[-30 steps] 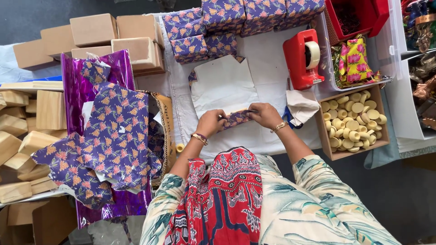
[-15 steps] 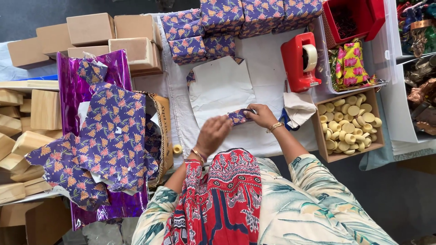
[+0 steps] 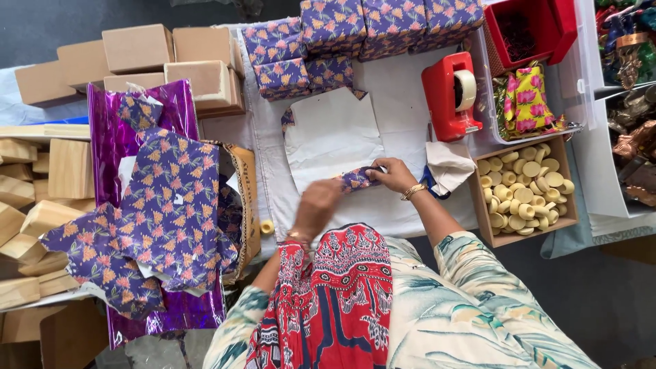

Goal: The person wraps small wooden blocks in floral-patterned paper, using scissors to trim the edges and tape to secure the wrapping. They also wipe the wooden blocks with a cloth before wrapping them.

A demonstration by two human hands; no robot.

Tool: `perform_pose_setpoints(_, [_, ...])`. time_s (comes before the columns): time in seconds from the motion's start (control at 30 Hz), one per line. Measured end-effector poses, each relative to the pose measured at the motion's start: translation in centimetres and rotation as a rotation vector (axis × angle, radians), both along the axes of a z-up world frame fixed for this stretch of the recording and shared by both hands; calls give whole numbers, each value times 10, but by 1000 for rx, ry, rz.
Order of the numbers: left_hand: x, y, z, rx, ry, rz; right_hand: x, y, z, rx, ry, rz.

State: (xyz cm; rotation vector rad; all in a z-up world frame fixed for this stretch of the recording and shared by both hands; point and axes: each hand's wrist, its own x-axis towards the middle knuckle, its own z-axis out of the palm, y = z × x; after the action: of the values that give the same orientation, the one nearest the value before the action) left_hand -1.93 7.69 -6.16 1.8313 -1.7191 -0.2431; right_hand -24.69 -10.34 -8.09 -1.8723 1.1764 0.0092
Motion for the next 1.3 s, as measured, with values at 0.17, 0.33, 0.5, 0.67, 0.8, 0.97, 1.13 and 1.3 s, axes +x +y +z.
perform_pose_setpoints(0.17, [-42, -25, -6, 71, -333, -249, 2, -6, 6, 141, -8, -57])
perform_pose_setpoints(0.33, [-32, -29, -22, 87, -300, -279, -48, -34, -45, 201, -247, -188])
perform_pose_setpoints(0.5, [-17, -46, -7, 189, 40, -265, -14, -1, 63, -806, -102, 74])
perform_pose_setpoints(0.67, [1, -64, -3, 313, 162, -321, 23, 36, 63, -861, -44, 647])
perform_pose_setpoints(0.8, [17, -76, 8, 528, 188, -370, 31, 32, 40, -846, 11, 602])
perform_pose_setpoints(0.97, [27, -69, -8, 101, 163, -276, 48, 18, 42, -631, 82, 595])
perform_pose_setpoints(1.13, [31, -70, -1, 521, 238, -215, 60, 2, 28, -513, 172, 632])
perform_pose_setpoints(1.3, [51, -88, 2, 624, 306, -165, 74, -27, 32, -353, 215, 681])
